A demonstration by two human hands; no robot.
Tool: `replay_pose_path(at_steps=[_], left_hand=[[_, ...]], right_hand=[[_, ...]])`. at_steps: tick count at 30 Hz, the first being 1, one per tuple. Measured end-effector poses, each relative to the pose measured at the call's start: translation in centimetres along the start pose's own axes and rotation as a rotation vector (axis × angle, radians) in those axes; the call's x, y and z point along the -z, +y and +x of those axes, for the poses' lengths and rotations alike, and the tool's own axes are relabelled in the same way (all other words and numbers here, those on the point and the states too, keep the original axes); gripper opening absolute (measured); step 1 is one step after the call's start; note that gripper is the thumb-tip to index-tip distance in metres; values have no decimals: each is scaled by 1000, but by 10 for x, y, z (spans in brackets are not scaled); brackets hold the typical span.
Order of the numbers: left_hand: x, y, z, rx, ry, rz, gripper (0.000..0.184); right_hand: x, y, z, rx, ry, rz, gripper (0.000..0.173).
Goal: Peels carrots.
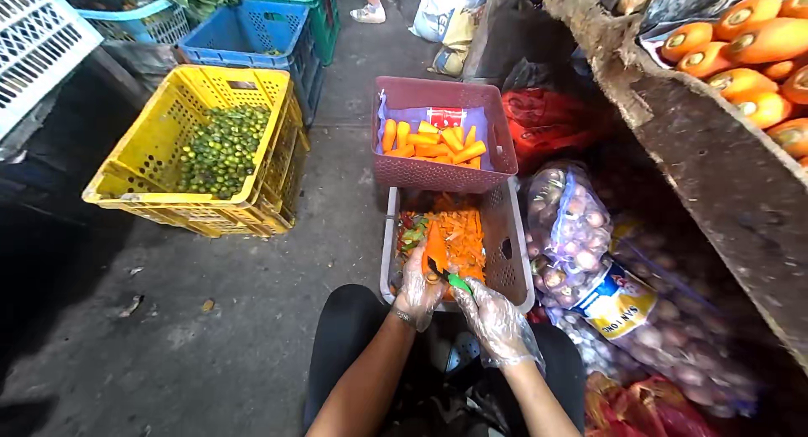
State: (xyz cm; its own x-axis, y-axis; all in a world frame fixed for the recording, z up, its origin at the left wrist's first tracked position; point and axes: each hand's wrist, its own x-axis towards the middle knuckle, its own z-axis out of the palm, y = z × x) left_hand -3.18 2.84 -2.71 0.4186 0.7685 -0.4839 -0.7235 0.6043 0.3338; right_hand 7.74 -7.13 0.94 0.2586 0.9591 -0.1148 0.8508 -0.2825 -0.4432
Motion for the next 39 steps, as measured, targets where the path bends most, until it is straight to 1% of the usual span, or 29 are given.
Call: replay_pose_path(at_steps=[2, 3, 4, 5, 6, 8, 10, 12, 16, 19, 23, 26, 28, 29, 31, 34, 36, 38, 39], left_hand=[[0, -2, -3, 30, 21, 36, 37], [-1, -3, -4, 60, 25, 45, 37], [-2, -3, -4, 94, 24, 51, 36], [-2, -2, -2, 113, 22, 66, 38], [0, -1, 0, 120, 16, 80, 39], [3, -2, 0, 74, 49, 148, 40], [6, -1, 1, 19, 37, 192, 39], [3, -3, 4, 45, 48, 152, 37], [3, -6, 5, 106, 57, 146, 36], [3, -6, 5, 113, 78, 161, 35], [1, -8, 4, 139, 173, 178, 34], [5, -7, 8, 129, 153, 122, 34], [6, -5, 9, 145, 114, 87, 36], [6, -6, 8, 171, 89, 80, 37], [3, -9, 0, 215, 52, 120, 38], [-2, -7, -1, 203, 80, 189, 36], [-3, -3, 2, 194, 112, 199, 38], [-1, -3, 6, 219, 97, 147, 40], [0, -3, 8, 234, 83, 119, 41]], right_hand=[[15, 1, 21, -214, -146, -15, 53], [19, 11, 32, -294, -181, -12, 54], [21, 21, 40, -325, -183, 10, 54], [23, 27, 42, -309, -159, 52, 53], [24, 29, 38, -253, -131, 104, 52], [25, 25, 19, -126, -144, 178, 50], [23, 21, 7, -44, -174, 165, 52], [18, 24, 1, -13, -187, 133, 54], [15, 26, 6, -39, -261, 117, 54], [12, 24, 17, -66, -265, 83, 54], [7, 28, 48, -131, -339, 90, 55], [3, 29, 65, -119, -355, 60, 58], [2, 30, 74, -136, -326, 46, 57], [1, 36, 80, -177, -301, 60, 56], [0, 64, 97, -304, -279, 83, 58], [2, 94, 108, -420, -289, 79, 60], [12, 90, 100, -385, -222, 113, 58], [17, 78, 85, -249, -184, 188, 54], [22, 70, 74, -175, -205, 210, 52]])
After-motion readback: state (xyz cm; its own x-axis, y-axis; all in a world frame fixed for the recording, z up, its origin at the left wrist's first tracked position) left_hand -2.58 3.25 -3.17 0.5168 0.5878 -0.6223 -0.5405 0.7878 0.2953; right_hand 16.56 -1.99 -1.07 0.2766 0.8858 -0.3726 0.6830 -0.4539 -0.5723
